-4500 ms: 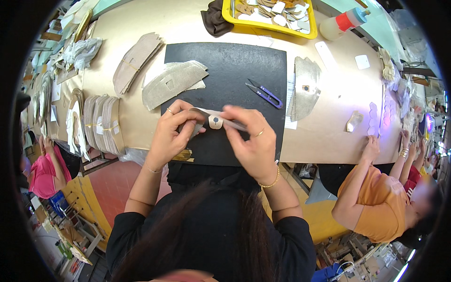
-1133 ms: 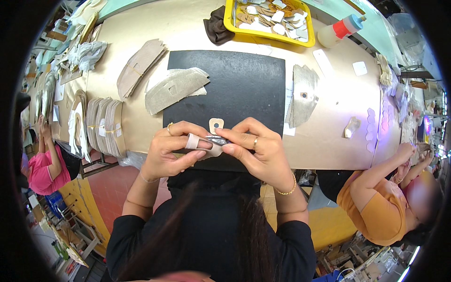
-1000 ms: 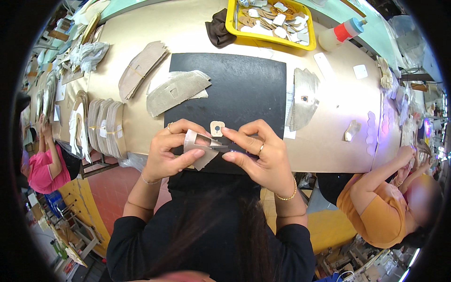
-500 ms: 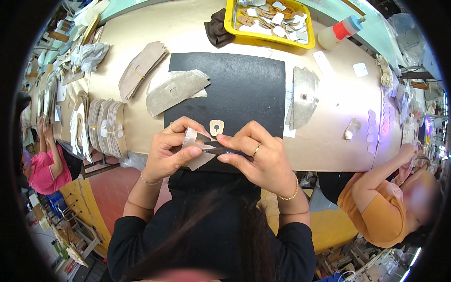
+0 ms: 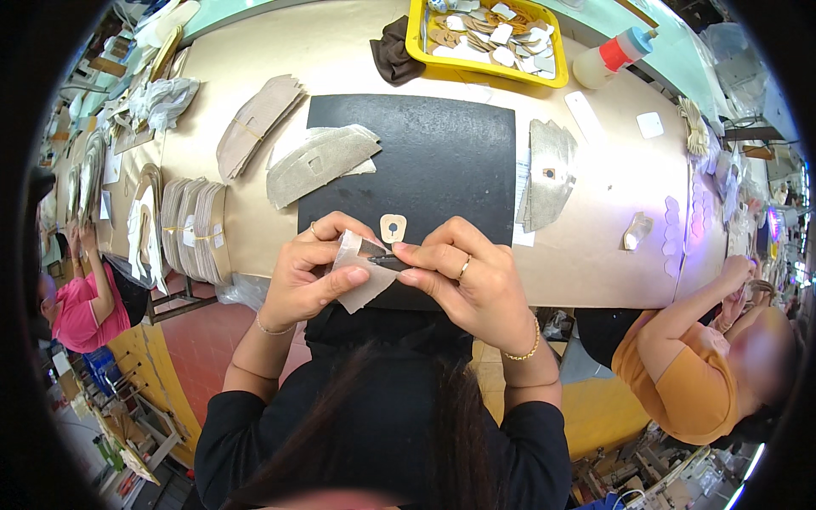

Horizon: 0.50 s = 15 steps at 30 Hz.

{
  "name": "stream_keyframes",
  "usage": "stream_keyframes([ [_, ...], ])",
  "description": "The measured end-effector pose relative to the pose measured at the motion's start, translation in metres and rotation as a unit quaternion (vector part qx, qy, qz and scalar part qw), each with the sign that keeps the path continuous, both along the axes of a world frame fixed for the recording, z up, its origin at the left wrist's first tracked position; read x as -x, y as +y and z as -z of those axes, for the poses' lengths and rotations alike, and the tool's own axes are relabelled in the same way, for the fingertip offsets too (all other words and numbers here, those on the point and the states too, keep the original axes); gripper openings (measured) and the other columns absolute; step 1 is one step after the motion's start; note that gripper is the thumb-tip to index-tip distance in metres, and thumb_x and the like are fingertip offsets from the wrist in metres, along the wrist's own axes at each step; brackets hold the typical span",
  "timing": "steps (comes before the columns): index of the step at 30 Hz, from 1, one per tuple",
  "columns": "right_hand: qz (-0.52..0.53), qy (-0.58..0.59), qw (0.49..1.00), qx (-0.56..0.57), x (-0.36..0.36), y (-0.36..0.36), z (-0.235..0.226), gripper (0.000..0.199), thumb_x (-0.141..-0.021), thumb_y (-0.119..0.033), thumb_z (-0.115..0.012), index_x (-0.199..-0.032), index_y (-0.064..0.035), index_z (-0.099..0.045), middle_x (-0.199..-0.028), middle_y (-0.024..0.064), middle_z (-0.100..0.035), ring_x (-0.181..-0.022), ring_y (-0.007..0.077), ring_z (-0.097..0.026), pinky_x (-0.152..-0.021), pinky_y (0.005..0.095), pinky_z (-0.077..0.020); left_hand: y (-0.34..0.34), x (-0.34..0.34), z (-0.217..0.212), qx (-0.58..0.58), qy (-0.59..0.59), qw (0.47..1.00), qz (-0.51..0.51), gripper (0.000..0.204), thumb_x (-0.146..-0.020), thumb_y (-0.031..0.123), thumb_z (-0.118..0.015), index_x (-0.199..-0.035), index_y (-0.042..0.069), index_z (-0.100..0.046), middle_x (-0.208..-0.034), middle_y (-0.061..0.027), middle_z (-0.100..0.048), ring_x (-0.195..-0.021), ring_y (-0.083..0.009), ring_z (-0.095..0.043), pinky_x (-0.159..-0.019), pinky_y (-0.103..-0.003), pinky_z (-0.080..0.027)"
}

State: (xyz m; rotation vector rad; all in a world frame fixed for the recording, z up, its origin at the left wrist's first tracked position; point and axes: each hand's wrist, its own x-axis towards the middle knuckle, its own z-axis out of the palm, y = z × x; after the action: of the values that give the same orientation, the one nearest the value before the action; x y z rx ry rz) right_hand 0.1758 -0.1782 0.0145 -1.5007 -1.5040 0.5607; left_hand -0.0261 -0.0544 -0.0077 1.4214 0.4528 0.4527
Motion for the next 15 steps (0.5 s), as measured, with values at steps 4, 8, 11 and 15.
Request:
stream_keyframes([
  [4, -0.001, 0.011, 1.000, 0.001, 0.002, -0.001, 0.000, 0.030, -0.078, -0.009, -0.085, -0.107, -0.0080, -0.077, -0.087, 0.0057, -0.065, -0.067, 0.0183, -0.064, -0.057, 0.0305, -0.0515, 0.000, 0.000, 0.000, -0.026, -0.005, 1.000, 0.007, 0.019, -0.089, 0.013, -0.077, -0.100, -0.002, -0.077, -0.112, -0.0102, -0.066, -0.099, -0.0170, -0.062, -0.086, -0.030, -0.050],
  [8, 0.002, 0.018, 1.000, 0.004, 0.002, -0.002, 0.002, 0.029, -0.079, -0.009, -0.084, -0.107, -0.0076, -0.077, -0.087, 0.0056, -0.065, -0.068, 0.0172, -0.064, -0.058, 0.0291, -0.0511, 0.000, 0.000, -0.001, -0.042, 0.009, 0.999, 0.011, 0.017, -0.088, 0.011, -0.077, -0.098, -0.003, -0.077, -0.112, -0.0100, -0.067, -0.098, -0.0172, -0.063, -0.085, -0.030, -0.051],
  [11, 0.022, 0.056, 0.998, 0.032, -0.003, -0.003, 0.003, 0.028, -0.082, -0.011, -0.084, -0.108, -0.0058, -0.077, -0.088, 0.0053, -0.065, -0.072, 0.0141, -0.063, -0.062, 0.0261, -0.0499, 0.000, 0.001, -0.004, -0.048, 0.026, 0.998, 0.014, 0.015, -0.088, 0.009, -0.077, -0.097, -0.002, -0.078, -0.111, -0.0097, -0.068, -0.098, -0.0175, -0.064, -0.084, -0.031, -0.052],
  [15, -0.001, 0.213, 0.974, 0.079, -0.004, 0.001, 0.012, 0.026, -0.087, -0.014, -0.081, -0.110, -0.0034, -0.076, -0.091, 0.0050, -0.064, -0.079, 0.0112, -0.061, -0.068, 0.0237, -0.0478, -0.002, 0.000, -0.006, -0.078, 0.028, 0.997, 0.004, 0.015, -0.087, 0.008, -0.077, -0.098, -0.001, -0.079, -0.108, -0.0102, -0.071, -0.098, -0.0187, -0.067, -0.083, -0.032, -0.054],
])
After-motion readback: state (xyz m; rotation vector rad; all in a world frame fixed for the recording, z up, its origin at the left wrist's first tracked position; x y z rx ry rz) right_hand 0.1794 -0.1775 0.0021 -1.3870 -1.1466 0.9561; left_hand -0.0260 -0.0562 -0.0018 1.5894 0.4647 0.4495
